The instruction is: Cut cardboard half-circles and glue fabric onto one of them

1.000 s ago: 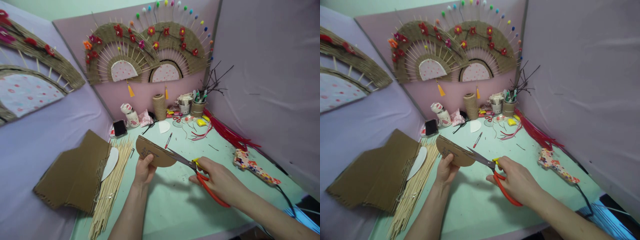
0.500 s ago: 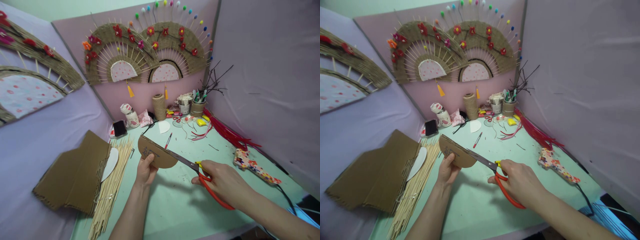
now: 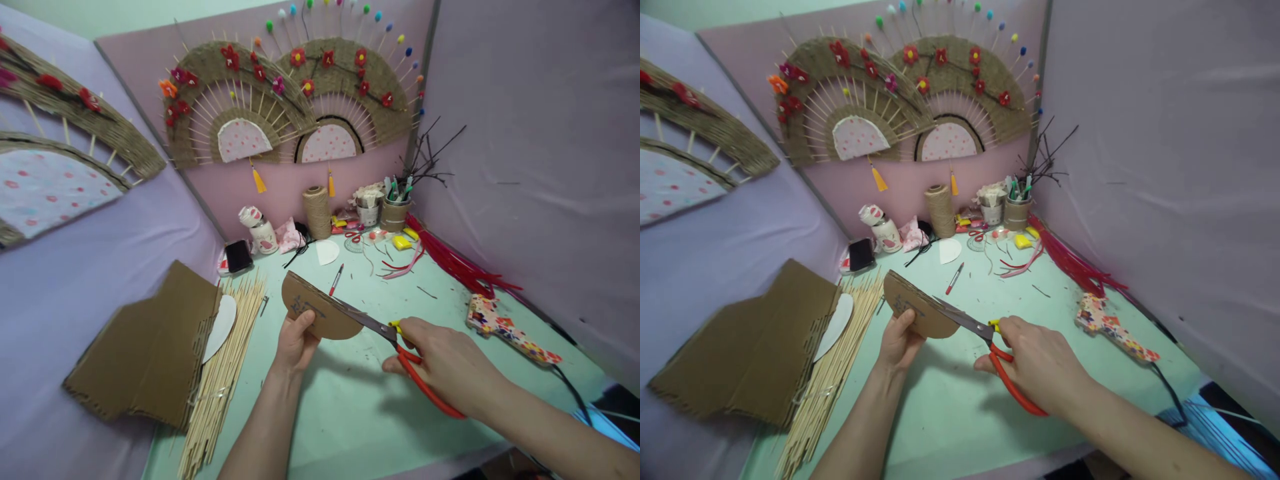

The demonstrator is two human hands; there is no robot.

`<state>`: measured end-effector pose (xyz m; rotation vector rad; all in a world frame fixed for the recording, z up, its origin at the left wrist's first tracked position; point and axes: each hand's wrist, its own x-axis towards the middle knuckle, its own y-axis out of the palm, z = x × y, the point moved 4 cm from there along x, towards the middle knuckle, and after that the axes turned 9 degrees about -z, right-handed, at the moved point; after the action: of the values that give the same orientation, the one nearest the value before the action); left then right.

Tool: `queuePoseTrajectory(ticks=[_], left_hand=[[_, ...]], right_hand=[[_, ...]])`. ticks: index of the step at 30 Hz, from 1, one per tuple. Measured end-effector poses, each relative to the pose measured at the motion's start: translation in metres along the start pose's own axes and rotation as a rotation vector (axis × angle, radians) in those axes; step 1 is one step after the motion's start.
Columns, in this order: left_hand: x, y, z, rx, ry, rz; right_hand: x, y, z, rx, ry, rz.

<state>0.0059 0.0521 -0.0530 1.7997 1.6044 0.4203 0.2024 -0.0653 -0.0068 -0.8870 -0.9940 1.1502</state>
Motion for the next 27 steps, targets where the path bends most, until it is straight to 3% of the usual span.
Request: queuePoseTrajectory(ticks=[11,19,27], left_hand=[[0.002,-0.002,0.007,-0.006,-0.04,0.008],[0.006,-0.003,0.008,-0.026,-0.065,-0.003],[0.004,-0.001,0.01,0.088,-0.088,0.03]], right_hand=[[0.001,0.006,0.001,0.144,0.034,0.045],[0.018,0.035,-0.017,0.532,0.186,0.087],[0.025,0.039,-0.006,0.616,0.163,0.056]])
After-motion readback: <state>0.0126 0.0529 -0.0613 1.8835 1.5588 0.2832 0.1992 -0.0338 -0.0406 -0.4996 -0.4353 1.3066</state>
